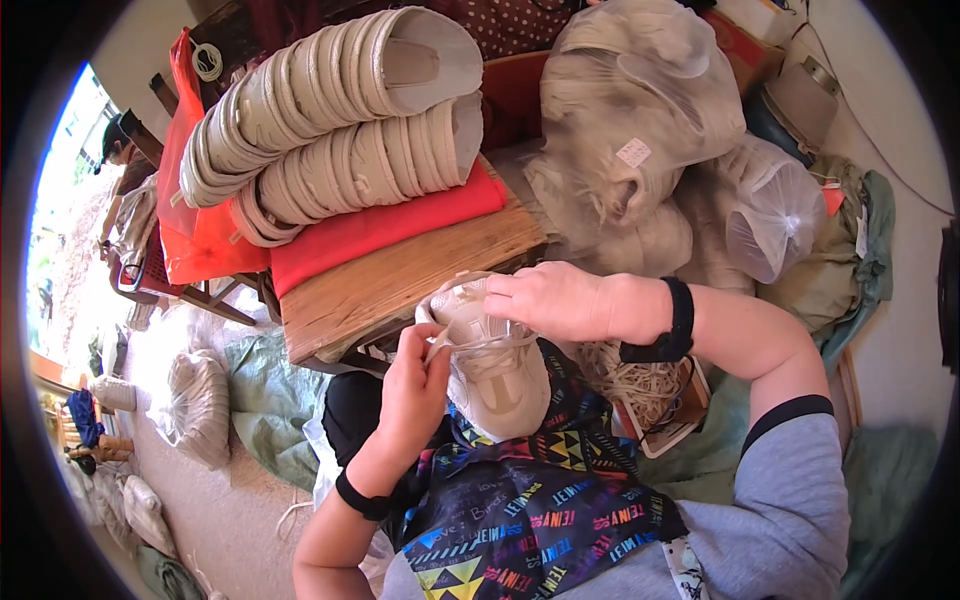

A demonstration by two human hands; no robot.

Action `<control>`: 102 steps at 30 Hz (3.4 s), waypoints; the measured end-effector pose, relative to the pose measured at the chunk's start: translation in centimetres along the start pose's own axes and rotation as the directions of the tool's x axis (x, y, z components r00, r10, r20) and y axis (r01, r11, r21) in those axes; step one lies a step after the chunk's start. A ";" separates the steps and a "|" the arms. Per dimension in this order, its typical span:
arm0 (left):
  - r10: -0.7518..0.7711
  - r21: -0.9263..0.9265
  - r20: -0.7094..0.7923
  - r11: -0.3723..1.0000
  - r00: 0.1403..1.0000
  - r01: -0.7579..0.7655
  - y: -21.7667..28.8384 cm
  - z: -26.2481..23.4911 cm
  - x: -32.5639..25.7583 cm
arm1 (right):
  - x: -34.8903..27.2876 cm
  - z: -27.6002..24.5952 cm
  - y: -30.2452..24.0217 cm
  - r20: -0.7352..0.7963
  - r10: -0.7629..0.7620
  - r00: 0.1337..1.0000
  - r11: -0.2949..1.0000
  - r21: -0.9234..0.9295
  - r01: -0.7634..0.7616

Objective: The recorder is lacing a white sneaker in a workshop setting.

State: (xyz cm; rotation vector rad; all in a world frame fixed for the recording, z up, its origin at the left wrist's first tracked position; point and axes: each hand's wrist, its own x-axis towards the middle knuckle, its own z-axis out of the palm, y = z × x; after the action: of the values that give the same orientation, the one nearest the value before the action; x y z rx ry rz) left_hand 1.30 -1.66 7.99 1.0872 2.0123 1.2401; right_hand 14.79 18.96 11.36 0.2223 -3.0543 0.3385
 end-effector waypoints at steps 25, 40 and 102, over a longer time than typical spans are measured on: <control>-0.081 -0.066 0.029 0.994 0.996 0.083 -3.5 -0.4 -1.9 | 1.2 0.7 -1.7 0.046 0.257 0.965 0.292 0.949 -0.123; -0.293 -0.392 0.330 0.822 0.897 0.413 -2.9 -0.2 -0.2 | 1.6 1.7 -3.8 -0.377 0.103 0.921 0.959 -0.210 -0.193; 0.070 -0.159 0.094 0.986 0.993 -0.054 1.4 -3.0 -5.7 | 6.3 3.3 -2.7 -0.193 0.306 0.932 0.772 0.623 -0.125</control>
State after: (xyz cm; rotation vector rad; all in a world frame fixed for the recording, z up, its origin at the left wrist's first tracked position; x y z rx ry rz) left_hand 2.52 -7.54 10.75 1.1200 1.7883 1.3246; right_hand 8.78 14.73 9.21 -0.1562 -2.5834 1.2460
